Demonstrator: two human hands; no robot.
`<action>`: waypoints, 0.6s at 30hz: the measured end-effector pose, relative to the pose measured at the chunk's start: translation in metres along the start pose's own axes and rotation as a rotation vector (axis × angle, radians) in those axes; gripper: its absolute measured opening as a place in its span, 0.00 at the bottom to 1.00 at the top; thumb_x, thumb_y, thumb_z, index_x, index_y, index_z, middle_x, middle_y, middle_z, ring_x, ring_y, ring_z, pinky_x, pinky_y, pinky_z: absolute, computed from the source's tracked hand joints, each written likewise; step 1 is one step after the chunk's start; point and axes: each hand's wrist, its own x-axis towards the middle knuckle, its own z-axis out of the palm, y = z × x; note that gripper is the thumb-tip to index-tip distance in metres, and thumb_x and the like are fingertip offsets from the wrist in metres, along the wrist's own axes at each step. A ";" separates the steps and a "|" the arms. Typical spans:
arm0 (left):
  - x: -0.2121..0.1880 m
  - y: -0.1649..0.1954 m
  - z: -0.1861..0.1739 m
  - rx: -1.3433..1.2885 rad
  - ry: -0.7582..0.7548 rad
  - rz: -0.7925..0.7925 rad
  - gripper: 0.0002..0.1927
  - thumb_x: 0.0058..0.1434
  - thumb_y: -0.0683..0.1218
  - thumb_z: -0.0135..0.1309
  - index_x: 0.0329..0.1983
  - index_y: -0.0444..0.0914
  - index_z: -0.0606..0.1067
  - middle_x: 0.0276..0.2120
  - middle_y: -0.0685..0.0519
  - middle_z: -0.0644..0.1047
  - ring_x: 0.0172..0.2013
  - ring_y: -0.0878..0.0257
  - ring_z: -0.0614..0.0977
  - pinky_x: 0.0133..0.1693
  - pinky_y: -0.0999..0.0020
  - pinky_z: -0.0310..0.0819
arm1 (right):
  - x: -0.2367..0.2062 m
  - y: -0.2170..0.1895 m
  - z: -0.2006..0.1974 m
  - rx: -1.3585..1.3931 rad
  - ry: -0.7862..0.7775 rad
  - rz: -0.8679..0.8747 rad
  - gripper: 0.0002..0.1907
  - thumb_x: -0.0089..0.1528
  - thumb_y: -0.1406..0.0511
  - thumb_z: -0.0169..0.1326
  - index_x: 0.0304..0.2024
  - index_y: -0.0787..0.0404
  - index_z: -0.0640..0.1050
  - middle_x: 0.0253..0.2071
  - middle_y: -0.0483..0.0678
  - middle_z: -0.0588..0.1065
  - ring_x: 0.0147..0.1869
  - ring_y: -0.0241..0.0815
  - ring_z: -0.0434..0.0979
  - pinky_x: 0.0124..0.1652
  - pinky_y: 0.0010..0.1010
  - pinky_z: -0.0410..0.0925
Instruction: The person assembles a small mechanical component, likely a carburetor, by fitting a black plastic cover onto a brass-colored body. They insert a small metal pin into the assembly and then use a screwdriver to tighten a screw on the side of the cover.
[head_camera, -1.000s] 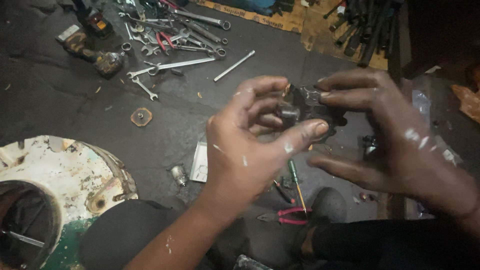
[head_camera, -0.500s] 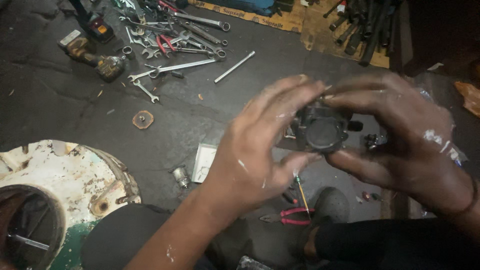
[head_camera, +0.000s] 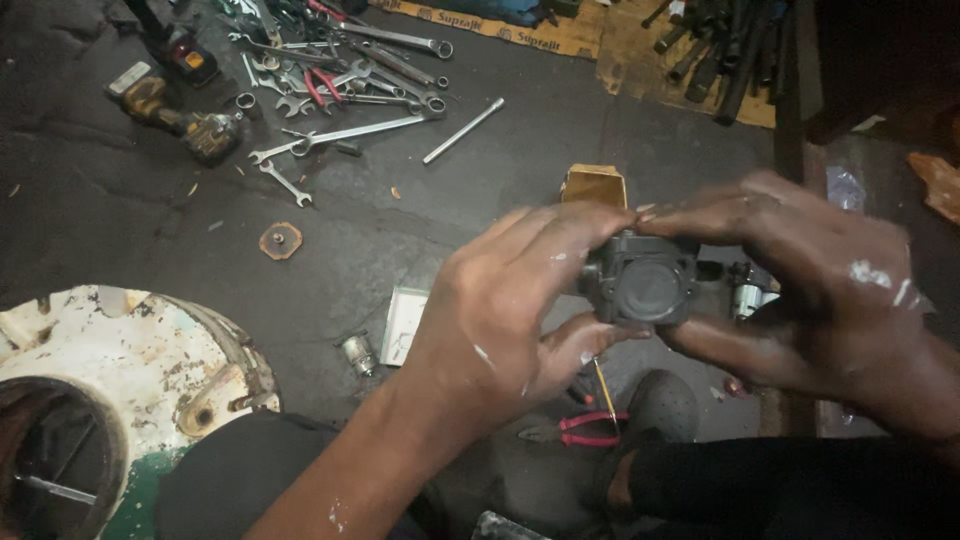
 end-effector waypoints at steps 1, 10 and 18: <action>0.000 0.000 0.002 -0.014 -0.004 -0.023 0.30 0.57 0.45 0.70 0.60 0.32 0.72 0.54 0.43 0.80 0.52 0.54 0.85 0.52 0.66 0.83 | 0.000 0.001 0.002 0.020 0.005 -0.003 0.30 0.50 0.59 0.69 0.53 0.61 0.77 0.47 0.50 0.80 0.51 0.45 0.83 0.47 0.35 0.78; -0.001 0.001 0.001 -0.140 0.007 -0.142 0.32 0.57 0.50 0.73 0.59 0.32 0.74 0.52 0.44 0.81 0.52 0.55 0.87 0.54 0.64 0.84 | -0.002 0.006 0.000 0.189 -0.128 0.063 0.37 0.52 0.60 0.68 0.61 0.63 0.72 0.55 0.54 0.77 0.58 0.46 0.81 0.54 0.36 0.77; -0.001 -0.009 0.002 -0.197 -0.021 -0.181 0.31 0.58 0.51 0.70 0.57 0.28 0.74 0.50 0.42 0.82 0.51 0.56 0.87 0.55 0.64 0.84 | -0.011 0.006 0.004 0.398 -0.124 0.125 0.39 0.55 0.62 0.63 0.66 0.66 0.65 0.63 0.60 0.72 0.66 0.53 0.75 0.60 0.40 0.72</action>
